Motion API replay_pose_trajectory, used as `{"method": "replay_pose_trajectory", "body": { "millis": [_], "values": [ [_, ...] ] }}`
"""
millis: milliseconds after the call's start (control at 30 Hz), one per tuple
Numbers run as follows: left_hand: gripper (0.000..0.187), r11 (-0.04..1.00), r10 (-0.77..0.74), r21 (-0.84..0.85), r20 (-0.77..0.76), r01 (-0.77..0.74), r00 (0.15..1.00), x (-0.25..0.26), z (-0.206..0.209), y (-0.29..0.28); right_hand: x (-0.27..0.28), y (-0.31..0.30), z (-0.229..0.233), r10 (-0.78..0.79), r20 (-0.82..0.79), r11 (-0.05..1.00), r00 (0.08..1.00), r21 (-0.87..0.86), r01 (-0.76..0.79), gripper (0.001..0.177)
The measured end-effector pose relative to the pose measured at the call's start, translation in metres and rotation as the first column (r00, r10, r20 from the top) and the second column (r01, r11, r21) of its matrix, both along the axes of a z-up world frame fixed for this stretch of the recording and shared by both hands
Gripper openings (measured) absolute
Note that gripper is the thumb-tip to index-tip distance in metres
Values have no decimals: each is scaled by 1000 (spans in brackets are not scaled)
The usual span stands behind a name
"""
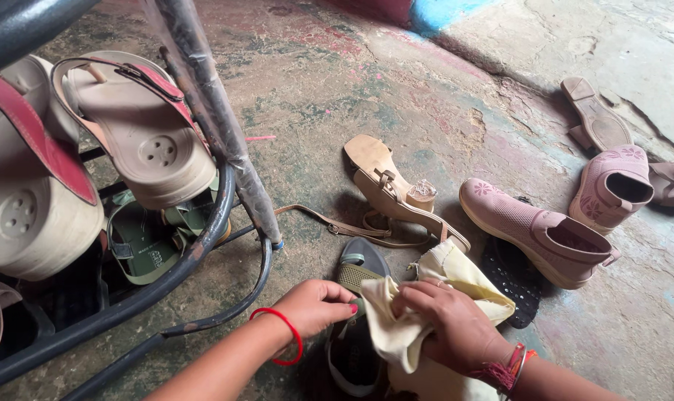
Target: The person wipes a single green sandal with a cloth, focusing on the strap and sole. The person holds the sandal steady with one hand while scrubbing with the other. The sandal remains on the floor throughout the task.
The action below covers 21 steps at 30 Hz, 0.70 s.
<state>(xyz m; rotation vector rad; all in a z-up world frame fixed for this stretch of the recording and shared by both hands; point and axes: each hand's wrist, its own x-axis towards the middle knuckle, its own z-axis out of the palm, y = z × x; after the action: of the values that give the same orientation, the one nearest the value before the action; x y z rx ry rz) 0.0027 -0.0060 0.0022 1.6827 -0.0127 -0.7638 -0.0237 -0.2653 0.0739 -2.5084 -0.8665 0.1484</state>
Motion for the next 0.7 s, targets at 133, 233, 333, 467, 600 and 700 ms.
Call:
{"method": "replay_pose_trajectory", "body": {
  "millis": [133,233,333,467,600,700],
  "values": [
    [28,991,-66,123,129,50,989,0,13,-15,-12,31,1,-43,22,995,999,95,41,69],
    [29,980,-98,187,152,68,984,-6,24,-20,-21,41,-4,-220,-115,972,969,54,228,65],
    [27,987,-66,160,192,35,979,-10,35,-18,-19,31,-7,-224,-131,975,966,-31,222,63],
    [27,970,-65,242,233,7,970,-7,51,-16,-12,16,-6,-180,-114,982,977,-81,171,67],
    [29,876,-202,471,170,101,965,-4,59,-25,-5,14,-1,-120,-37,992,992,-43,118,61],
    [23,788,-250,615,344,-16,905,-12,60,-26,1,14,3,12,94,1000,995,24,-15,47]
  ]
}}
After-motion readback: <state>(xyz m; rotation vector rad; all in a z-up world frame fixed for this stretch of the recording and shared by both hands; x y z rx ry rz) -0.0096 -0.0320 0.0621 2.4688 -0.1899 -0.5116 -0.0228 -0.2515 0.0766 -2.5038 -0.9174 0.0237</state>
